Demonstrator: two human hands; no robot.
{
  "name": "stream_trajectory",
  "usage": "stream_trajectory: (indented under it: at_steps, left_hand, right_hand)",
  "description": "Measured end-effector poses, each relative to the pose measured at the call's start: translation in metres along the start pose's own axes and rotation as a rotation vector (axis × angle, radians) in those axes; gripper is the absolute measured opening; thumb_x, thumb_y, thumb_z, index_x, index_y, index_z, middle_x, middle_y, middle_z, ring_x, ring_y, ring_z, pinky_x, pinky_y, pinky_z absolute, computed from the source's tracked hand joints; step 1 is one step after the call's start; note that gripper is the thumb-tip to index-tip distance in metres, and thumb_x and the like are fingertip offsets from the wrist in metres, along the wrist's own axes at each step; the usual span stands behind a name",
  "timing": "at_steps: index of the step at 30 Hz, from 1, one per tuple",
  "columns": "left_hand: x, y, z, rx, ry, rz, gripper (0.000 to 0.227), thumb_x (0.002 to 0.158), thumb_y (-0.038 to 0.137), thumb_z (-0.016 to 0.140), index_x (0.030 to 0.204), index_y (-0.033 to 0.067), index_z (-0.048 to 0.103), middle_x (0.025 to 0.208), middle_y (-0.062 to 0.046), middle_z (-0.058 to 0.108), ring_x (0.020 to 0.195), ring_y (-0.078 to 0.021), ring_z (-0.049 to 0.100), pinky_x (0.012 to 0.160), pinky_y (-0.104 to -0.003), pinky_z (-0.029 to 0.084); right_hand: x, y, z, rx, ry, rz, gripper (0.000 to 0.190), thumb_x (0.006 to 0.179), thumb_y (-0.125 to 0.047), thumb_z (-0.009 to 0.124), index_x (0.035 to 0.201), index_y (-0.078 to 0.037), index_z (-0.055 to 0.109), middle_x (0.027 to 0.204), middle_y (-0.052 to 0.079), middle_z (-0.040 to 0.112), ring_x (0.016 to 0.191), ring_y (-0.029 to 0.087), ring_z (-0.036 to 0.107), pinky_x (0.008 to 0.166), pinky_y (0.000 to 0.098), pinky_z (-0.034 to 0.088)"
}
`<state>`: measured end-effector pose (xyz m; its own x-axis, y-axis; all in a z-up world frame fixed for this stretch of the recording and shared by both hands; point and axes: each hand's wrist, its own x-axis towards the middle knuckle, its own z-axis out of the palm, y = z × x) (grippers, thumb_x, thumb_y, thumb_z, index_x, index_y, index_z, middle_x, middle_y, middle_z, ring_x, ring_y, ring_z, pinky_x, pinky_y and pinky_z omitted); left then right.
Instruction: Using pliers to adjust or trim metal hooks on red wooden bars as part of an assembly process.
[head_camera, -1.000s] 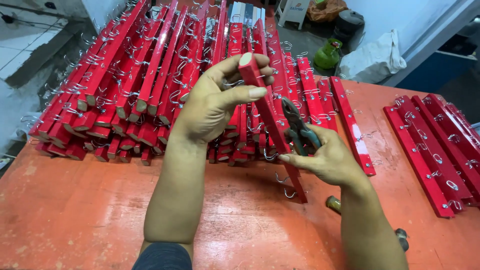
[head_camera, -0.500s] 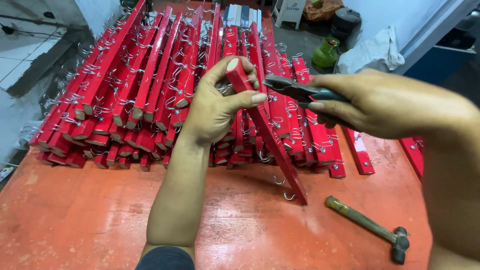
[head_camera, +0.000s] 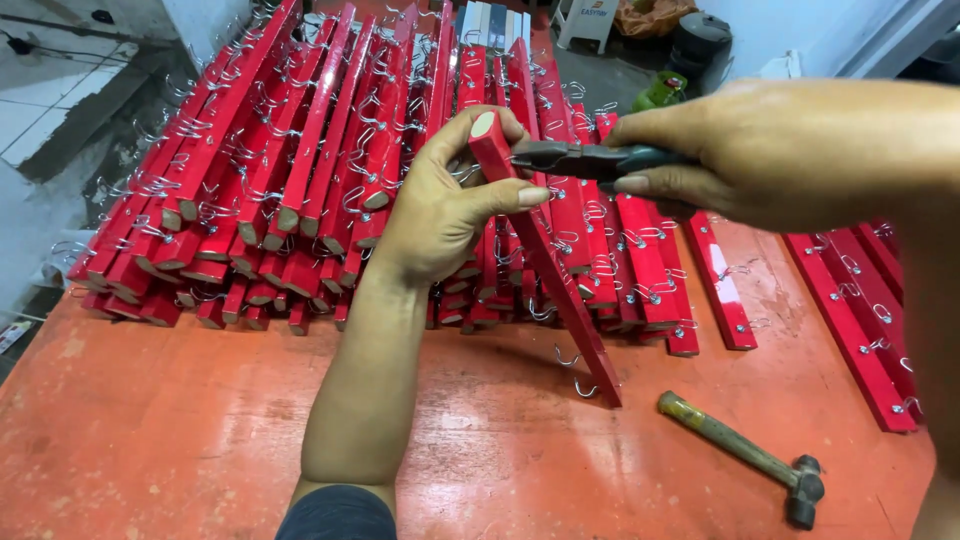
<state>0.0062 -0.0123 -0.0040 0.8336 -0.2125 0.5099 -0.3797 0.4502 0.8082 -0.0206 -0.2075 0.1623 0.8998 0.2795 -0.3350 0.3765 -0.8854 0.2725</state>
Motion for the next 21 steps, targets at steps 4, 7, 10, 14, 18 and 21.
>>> stream_trajectory:
  at_steps: [4,7,10,14,18,21]
  left_hand:
    - [0.004,-0.010,-0.008,-0.001,-0.014,-0.002,0.037,0.079,0.005,0.082,0.106,0.0166,0.060,0.106,0.000,0.055,0.088,-0.0125,0.060,0.080,-0.026,0.059]
    - [0.007,-0.016,-0.013,-0.143,-0.013,0.005,0.039,0.079,-0.001,0.081,0.109,0.0123,0.059,0.103,-0.001,0.055,0.084,-0.0106,0.060,0.080,-0.023,0.054]
    - [0.009,-0.018,-0.016,-0.235,-0.030,0.002,0.038,0.080,-0.005,0.080,0.107,0.0116,0.059,0.102,-0.001,0.054,0.086,-0.0104,0.056,0.078,-0.022,0.052]
    - [0.010,-0.020,-0.019,-0.249,-0.025,-0.002,0.040,0.079,-0.008,0.079,0.109,0.0101,0.059,0.101,-0.002,0.057,0.084,-0.0115,0.060,0.077,-0.022,0.052]
    - [0.009,-0.022,-0.021,-0.271,-0.024,-0.014,0.041,0.080,-0.010,0.078,0.112,0.0085,0.059,0.104,-0.004,0.056,0.081,-0.0102,0.061,0.077,-0.020,0.052]
    - [0.010,-0.026,-0.023,-0.276,-0.051,0.032,0.038,0.083,-0.009,0.076,0.111,0.0088,0.058,0.102,-0.005,0.060,0.088,-0.0117,0.061,0.082,-0.022,0.050]
  right_hand:
    - [0.013,0.002,-0.007,-0.042,0.049,-0.033,0.063,0.090,-0.059,0.045,0.148,-0.035,0.043,0.129,0.006,0.068,0.113,0.038,0.069,0.102,0.0483,0.052]
    - [0.017,-0.009,-0.020,-0.136,-0.042,0.008,0.032,0.101,-0.054,0.046,0.102,-0.026,0.061,0.072,0.008,0.069,0.066,0.026,0.060,0.070,0.0379,0.048]
    - [0.022,-0.013,-0.025,-0.133,0.029,-0.062,0.030,0.100,-0.052,0.049,0.114,-0.031,0.064,0.078,0.008,0.071,0.073,0.026,0.062,0.074,0.0376,0.047]
    - [0.012,-0.035,-0.031,-0.098,-0.041,0.060,0.043,0.106,-0.055,0.044,0.092,-0.017,0.060,0.058,0.010,0.069,0.047,0.025,0.068,0.057,0.0355,0.054]
    - [0.013,-0.034,-0.017,-0.002,0.003,0.094,0.061,0.108,-0.059,0.037,0.091,-0.008,0.066,0.075,0.017,0.070,0.069,0.035,0.063,0.070,0.0446,0.047]
    - [0.012,-0.036,0.007,0.126,0.053,0.127,0.055,0.108,-0.057,0.036,0.094,-0.011,0.063,0.080,0.018,0.069,0.074,0.038,0.064,0.070,0.0494,0.048]
